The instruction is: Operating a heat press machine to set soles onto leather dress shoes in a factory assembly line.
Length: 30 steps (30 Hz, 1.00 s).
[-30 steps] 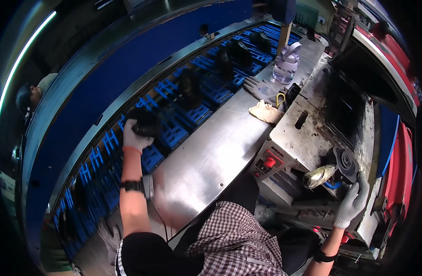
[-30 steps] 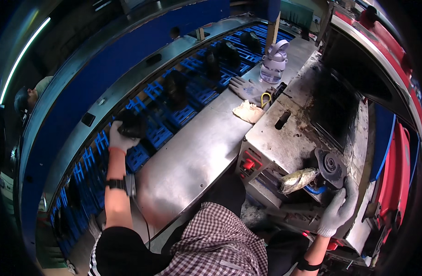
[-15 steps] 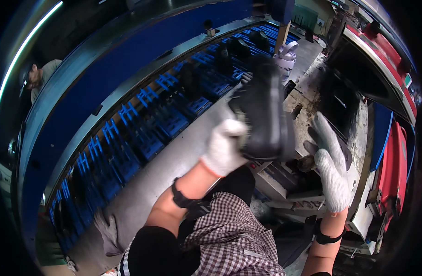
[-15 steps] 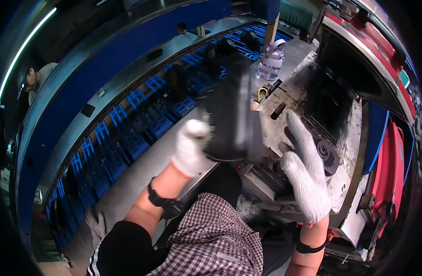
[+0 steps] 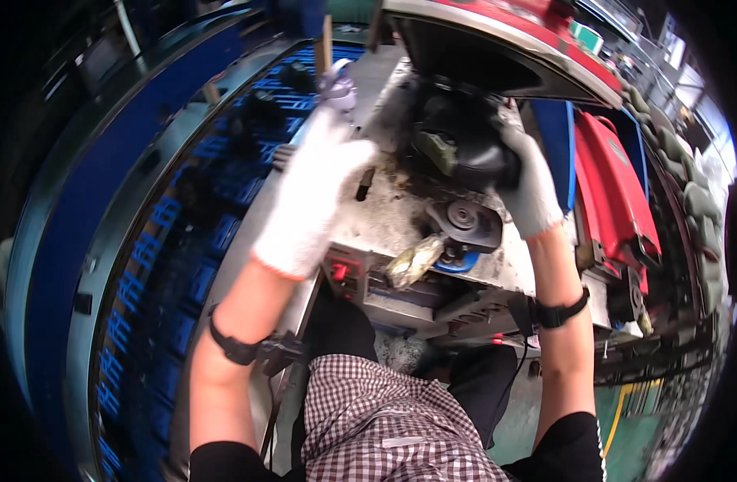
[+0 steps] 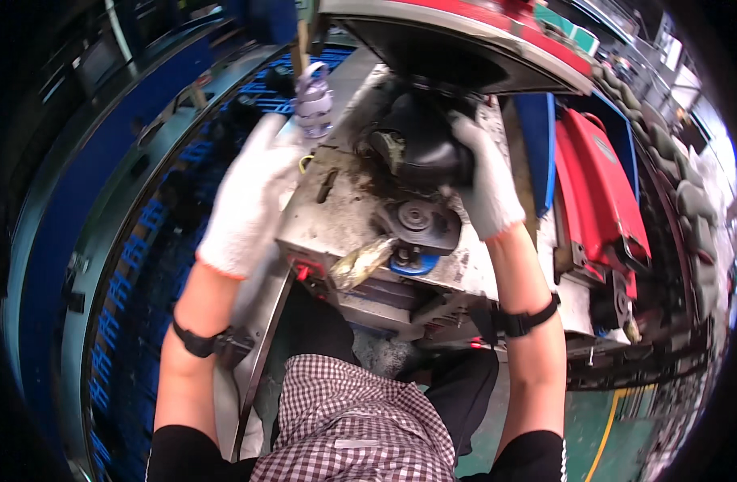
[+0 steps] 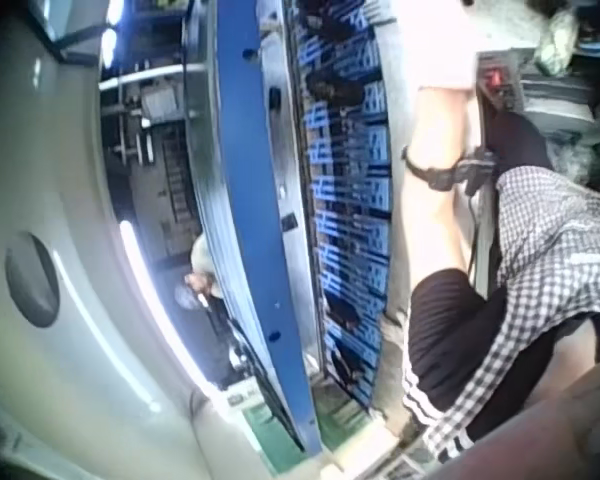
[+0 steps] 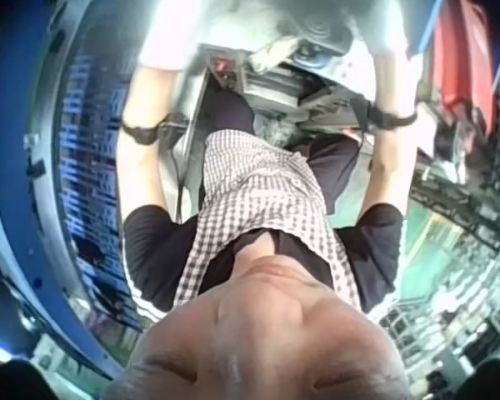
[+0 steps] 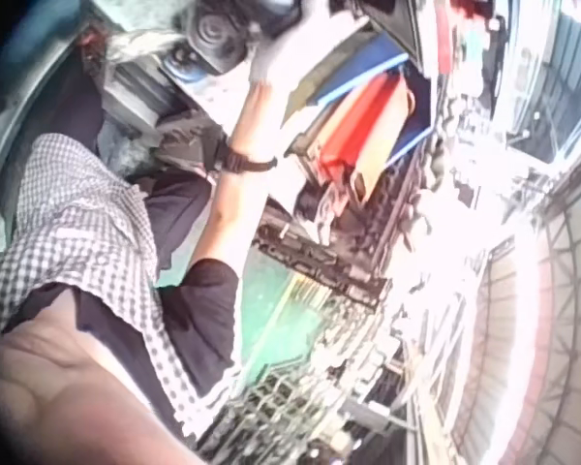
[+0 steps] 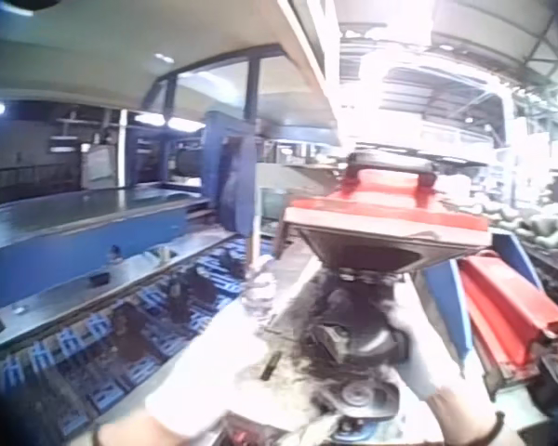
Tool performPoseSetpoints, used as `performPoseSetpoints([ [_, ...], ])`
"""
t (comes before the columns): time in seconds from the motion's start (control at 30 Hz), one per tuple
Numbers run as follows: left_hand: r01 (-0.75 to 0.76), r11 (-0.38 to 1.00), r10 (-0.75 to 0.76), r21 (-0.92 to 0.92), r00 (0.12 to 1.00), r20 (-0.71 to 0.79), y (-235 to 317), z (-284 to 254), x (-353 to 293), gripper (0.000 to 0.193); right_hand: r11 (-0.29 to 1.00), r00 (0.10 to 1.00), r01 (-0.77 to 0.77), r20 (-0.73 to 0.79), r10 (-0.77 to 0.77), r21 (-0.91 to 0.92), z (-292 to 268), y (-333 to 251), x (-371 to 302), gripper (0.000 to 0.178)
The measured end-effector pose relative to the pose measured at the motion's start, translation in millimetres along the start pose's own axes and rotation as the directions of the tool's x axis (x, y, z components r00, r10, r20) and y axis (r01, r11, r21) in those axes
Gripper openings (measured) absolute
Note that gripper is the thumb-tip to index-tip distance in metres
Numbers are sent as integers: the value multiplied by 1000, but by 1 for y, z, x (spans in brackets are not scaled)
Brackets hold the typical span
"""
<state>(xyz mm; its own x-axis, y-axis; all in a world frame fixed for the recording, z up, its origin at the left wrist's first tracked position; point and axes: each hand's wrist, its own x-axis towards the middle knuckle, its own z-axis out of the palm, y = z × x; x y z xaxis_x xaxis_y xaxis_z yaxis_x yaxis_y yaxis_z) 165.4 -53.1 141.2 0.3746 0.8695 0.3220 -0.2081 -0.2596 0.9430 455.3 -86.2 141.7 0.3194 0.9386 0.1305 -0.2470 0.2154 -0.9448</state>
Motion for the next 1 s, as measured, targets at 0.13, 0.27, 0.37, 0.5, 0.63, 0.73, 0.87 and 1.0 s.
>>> performPoseSetpoints([
  [0.13, -190, 974, 182, -126, 981, -73, 38, 10, 17, 94, 804, 971, 152, -66, -231, -575, -20, 5, 61, 62],
  [0.27, -519, 814, 539, 260, 842, -6, 58, 36, 59, 75, 276, 942, 222, 134, -307, -935, -30, 35, 104, 73],
  [0.37, -705, 495, 772, 509, 625, 115, 72, 63, 97, 66, 67, 981, 162, 153, -120, -984, -11, 46, 99, 73],
  [0.5, -751, 224, 857, 621, 455, 242, 91, 91, 149, 67, -64, 985, 169, 171, -32, -984, 11, 43, 96, 72],
  [0.63, -764, 29, 834, 644, 374, 406, 119, 123, 216, 41, -50, 971, 208, 213, -111, -977, 4, 49, 97, 73],
  [0.73, -670, -182, 520, 719, 555, 649, 125, 167, 232, 41, -9, 976, 203, 204, -77, -979, -31, 57, 97, 61],
  [0.87, -413, 34, 556, 910, 764, 326, 133, 155, 207, 58, 28, 942, 335, 336, -2, -942, -17, 31, 71, 75],
  [1.0, -465, 62, 545, 883, 757, 360, 94, 156, 194, 62, 266, 918, 391, 354, -176, -881, -33, 3, -9, 63],
])
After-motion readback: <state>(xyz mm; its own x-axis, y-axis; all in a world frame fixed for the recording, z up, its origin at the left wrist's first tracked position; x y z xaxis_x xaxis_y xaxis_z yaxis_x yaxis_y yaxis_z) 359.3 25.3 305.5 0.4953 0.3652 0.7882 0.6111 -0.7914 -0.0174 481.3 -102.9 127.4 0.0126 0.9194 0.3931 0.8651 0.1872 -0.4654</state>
